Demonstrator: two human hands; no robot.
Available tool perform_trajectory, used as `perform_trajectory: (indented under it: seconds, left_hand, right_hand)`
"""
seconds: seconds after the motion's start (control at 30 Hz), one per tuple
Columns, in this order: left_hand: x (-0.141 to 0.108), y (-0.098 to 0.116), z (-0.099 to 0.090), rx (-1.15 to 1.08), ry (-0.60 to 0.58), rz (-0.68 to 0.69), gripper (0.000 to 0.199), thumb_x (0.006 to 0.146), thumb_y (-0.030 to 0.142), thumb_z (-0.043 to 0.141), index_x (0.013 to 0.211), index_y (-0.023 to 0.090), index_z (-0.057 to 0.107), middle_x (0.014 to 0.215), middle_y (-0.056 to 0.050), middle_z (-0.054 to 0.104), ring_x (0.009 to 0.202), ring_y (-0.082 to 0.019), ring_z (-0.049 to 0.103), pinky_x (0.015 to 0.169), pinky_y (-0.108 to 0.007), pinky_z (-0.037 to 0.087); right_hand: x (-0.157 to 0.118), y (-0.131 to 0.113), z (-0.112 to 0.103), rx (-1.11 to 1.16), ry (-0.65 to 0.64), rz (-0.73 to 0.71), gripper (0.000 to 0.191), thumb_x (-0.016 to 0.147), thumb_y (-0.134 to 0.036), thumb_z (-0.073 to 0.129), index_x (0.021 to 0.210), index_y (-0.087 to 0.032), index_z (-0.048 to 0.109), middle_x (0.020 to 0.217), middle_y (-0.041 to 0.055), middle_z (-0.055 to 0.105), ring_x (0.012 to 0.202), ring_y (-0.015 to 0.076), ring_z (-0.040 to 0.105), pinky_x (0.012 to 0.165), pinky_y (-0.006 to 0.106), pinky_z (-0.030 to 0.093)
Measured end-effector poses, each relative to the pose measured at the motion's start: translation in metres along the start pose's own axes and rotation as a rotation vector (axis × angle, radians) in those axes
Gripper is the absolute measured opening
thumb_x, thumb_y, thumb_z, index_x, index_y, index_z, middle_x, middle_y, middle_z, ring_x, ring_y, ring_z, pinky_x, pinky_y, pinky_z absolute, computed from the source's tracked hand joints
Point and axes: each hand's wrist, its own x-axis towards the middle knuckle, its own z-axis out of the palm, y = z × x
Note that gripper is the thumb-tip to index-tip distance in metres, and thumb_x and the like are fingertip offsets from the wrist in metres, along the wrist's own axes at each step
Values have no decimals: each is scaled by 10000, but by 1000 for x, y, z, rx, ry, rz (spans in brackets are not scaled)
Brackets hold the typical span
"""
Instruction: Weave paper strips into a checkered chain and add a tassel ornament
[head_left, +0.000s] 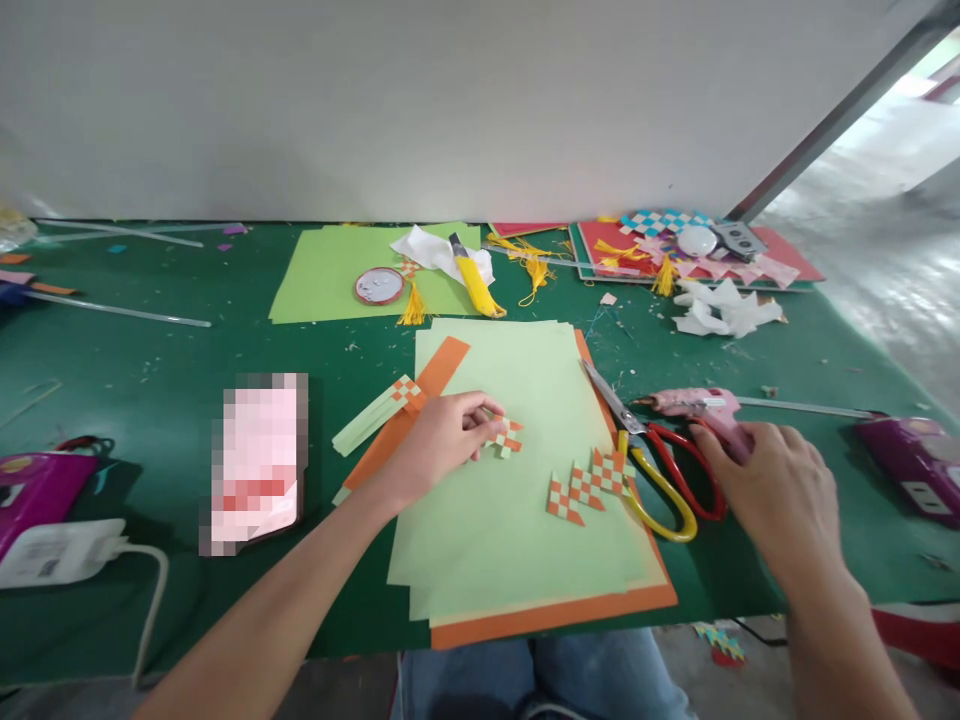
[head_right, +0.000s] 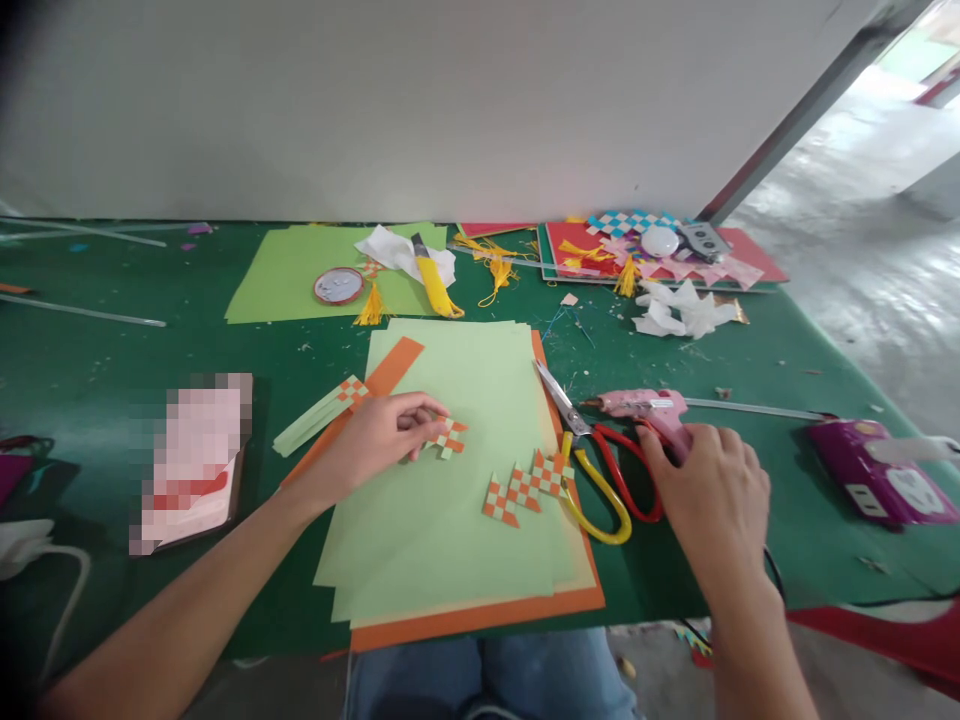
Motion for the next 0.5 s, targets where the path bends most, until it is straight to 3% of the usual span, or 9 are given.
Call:
perform_trajectory:
  seconds: [0.13,0.27,0.4,0.5]
  left_hand:
    - [1,-1,2,13,8,11,204,843,374,596,904,194,670,651,-3,633,536,-124,567,507,-220,419]
    - [1,-2,3,15,21,5,189,841,367,605,882,192,662,627,6,631,525,-122,572,512,-219,421]
    - [0,-3,3,22,26,5,192,843,369,603,879,191,665,627,10,635,536,-121,580,540,-221,434]
    - [0,-3,3,15,21,2,204,847,379,596,875,190,669,618,14,630,542,-125,588,543,-221,434]
  right_hand:
    - [6,-8,-10,61,6,46,327,848,-543,523,863,-220,574,786,131,633,685,309,615,549,379,431]
    - [1,-36,-30,145,29,45,375,843,-538,552,1003,-199,562,776,115,650,690,309,640,553,362,426]
    - [-10,-71,-37,274,128,-114,364,841,-497,600,1031,-188,567,863,91,664,762,248,650,629,316,460]
    - [-16,-90,-34,323,129,-232,334,854,-447,608,1046,-177,566,880,75,663,769,218,640,668,306,481]
